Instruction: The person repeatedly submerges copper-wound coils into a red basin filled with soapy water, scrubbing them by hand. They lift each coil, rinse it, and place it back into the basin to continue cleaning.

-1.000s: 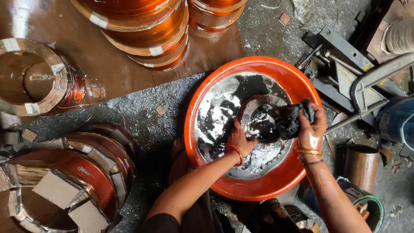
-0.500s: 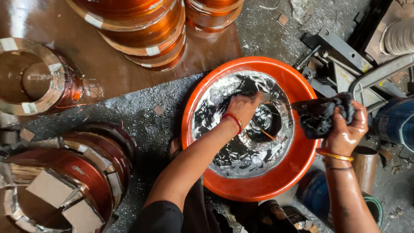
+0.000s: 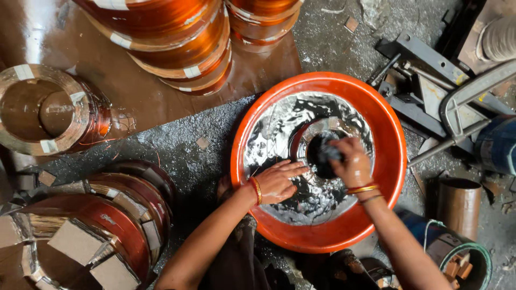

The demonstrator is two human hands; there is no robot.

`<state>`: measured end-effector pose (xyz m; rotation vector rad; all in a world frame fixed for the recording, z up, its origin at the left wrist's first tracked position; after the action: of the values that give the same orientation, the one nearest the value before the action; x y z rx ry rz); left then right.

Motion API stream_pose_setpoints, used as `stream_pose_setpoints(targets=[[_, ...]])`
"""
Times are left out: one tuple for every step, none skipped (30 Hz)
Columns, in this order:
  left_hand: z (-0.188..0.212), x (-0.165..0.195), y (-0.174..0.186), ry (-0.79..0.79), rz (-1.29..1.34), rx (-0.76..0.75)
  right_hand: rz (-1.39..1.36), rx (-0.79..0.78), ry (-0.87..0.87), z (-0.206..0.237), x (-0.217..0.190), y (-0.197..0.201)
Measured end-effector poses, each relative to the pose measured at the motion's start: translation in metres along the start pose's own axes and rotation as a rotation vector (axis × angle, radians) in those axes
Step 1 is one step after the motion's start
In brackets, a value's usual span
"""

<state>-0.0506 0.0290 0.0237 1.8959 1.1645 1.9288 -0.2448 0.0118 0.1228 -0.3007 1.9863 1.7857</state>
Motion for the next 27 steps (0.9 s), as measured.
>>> stream_pose_setpoints(targets=[[-0.003,-0.004,0.007,-0.004,0.027,0.109,0.057,-0.004,-0.006,0.002,-0.001,-0.017],[-0.007,-0.007,0.013,-0.003,0.055,0.216,0.110,-0.013,-0.013,0.003,0.000,-0.036],[-0.009,-0.008,0.018,0.000,0.087,0.320,0.163,-0.026,-0.023,0.006,0.005,-0.052],[-0.011,-0.015,0.018,0.089,0.085,0.350,0.244,-0.099,-0.087,0.009,0.016,-0.072],[-0.012,-0.020,0.018,0.179,0.084,0.379,0.314,-0.144,-0.122,0.009,0.028,-0.087],[-0.012,-0.024,0.016,0.265,0.082,0.408,0.373,-0.175,-0.138,0.007,0.039,-0.101],[-0.012,-0.027,0.014,0.354,0.061,0.414,0.422,-0.201,-0.149,0.004,0.049,-0.112],[-0.011,-0.030,0.011,0.440,0.039,0.423,0.457,-0.221,-0.152,0.000,0.058,-0.121],[-0.010,-0.033,0.009,0.524,0.013,0.434,0.470,-0.249,-0.161,-0.005,0.064,-0.126],[-0.012,-0.035,0.001,0.565,0.021,0.366,0.446,-0.275,-0.184,-0.009,0.067,-0.127],[-0.013,-0.037,-0.006,0.609,0.033,0.295,0.370,-0.289,-0.211,-0.012,0.068,-0.125],[-0.013,-0.040,-0.014,0.653,0.044,0.225,0.255,-0.300,-0.266,-0.011,0.071,-0.122],[-0.015,-0.040,-0.018,0.638,0.130,0.227,0.117,-0.235,-0.212,-0.013,0.064,-0.114],[-0.016,-0.041,-0.023,0.623,0.213,0.230,-0.025,-0.170,-0.156,-0.010,0.051,-0.098],[-0.016,-0.043,-0.027,0.608,0.297,0.235,-0.166,-0.108,-0.098,-0.005,0.036,-0.078],[-0.017,-0.045,-0.030,0.593,0.337,0.256,-0.138,-0.070,-0.047,0.001,0.022,-0.061],[-0.017,-0.047,-0.033,0.579,0.384,0.271,-0.109,-0.037,-0.005,0.011,0.005,-0.046],[-0.017,-0.048,-0.038,0.560,0.437,0.279,-0.074,-0.003,0.029,0.022,-0.012,-0.034],[-0.017,-0.050,-0.043,0.553,0.451,0.277,0.001,-0.004,0.141,0.030,-0.034,-0.027],[-0.017,-0.052,-0.047,0.542,0.451,0.283,0.071,0.004,0.262,0.037,-0.056,-0.025],[-0.018,-0.054,-0.051,0.530,0.446,0.291,0.140,0.017,0.387,0.040,-0.075,-0.028],[-0.018,-0.056,-0.055,0.530,0.432,0.290,0.208,0.000,0.331,0.037,-0.081,-0.036],[-0.018,-0.058,-0.059,0.538,0.424,0.285,0.273,-0.027,0.272,0.032,-0.085,-0.046],[-0.019,-0.060,-0.063,0.548,0.419,0.278,0.339,-0.056,0.211,0.023,-0.085,-0.056],[-0.018,-0.063,-0.067,0.586,0.385,0.233,0.373,-0.041,0.161,0.012,-0.084,-0.064],[-0.017,-0.065,-0.071,0.620,0.348,0.188,0.408,-0.021,0.111,-0.003,-0.082,-0.070],[-0.015,-0.067,-0.073,0.650,0.310,0.144,0.444,0.003,0.061,-0.019,-0.077,-0.073]])
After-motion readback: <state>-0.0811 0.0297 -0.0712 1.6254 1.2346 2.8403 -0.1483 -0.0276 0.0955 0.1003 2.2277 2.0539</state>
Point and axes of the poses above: each hand's wrist, its own z-axis away from the middle knuckle, its own y-axis out of the back of the hand, x = y × z, the point moved 7 cm from there along -z, towards the middle knuckle, and after that the axes turned 9 degrees about x, right-handed, at the moved point
